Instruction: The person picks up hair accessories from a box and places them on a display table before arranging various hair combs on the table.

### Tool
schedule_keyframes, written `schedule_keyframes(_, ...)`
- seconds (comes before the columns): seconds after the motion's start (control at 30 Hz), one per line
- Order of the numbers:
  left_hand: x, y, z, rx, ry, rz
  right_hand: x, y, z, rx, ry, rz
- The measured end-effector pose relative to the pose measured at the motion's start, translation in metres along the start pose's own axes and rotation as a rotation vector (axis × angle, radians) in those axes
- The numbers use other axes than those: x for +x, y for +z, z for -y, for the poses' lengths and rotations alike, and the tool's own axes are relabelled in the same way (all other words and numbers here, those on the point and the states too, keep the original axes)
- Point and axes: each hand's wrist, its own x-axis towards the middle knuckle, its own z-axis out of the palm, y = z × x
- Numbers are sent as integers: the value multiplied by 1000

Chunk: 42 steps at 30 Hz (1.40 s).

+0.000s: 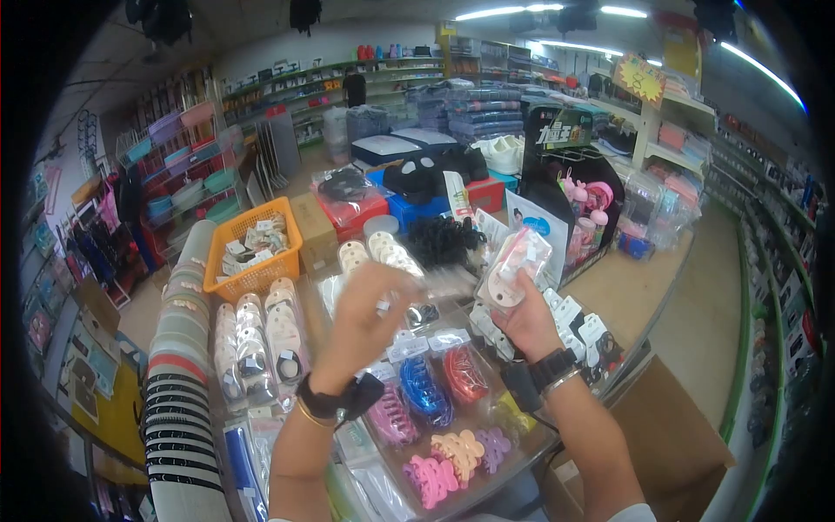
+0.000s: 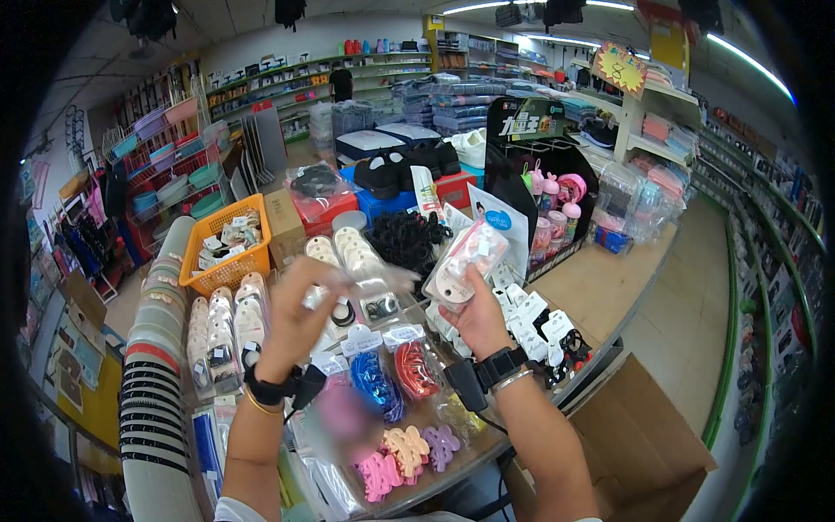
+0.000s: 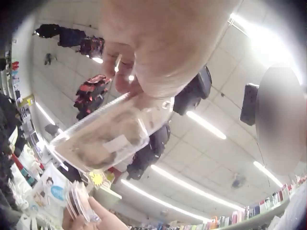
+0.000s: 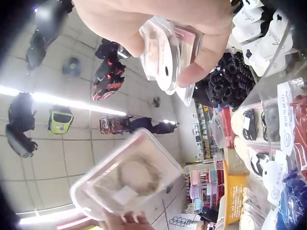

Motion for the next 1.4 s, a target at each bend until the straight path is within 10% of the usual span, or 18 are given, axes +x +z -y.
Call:
schedule_keyframes(0.1, -5, -15, 39, 191, -435, -39, -2, 1, 3, 0, -5, -12)
schedule_keyframes(0.3, -61, -10, 159, 343, -479, 49, -2, 1, 2, -32, -3, 27)
schedule_keyframes(0.6, -74, -7, 163, -74, -997, 364, -11, 13, 4, -72, -12, 1)
schedule_keyframes(0.83, -75, -6, 167, -105, -1015, 468, -11, 12, 4, -84, -6, 17)
schedule_keyframes(0.9, -81, -4, 167, 300, -590, 604, -10, 12, 3, -82, -2, 24)
schedule_keyframes(1.1, -67, -4, 142, 179, -713, 647, -11, 14, 3, -101, 12, 18)
schedule_keyframes(1.4, -57, -1, 117, 284, -623, 351, -18, 18, -6, -359, -13, 160)
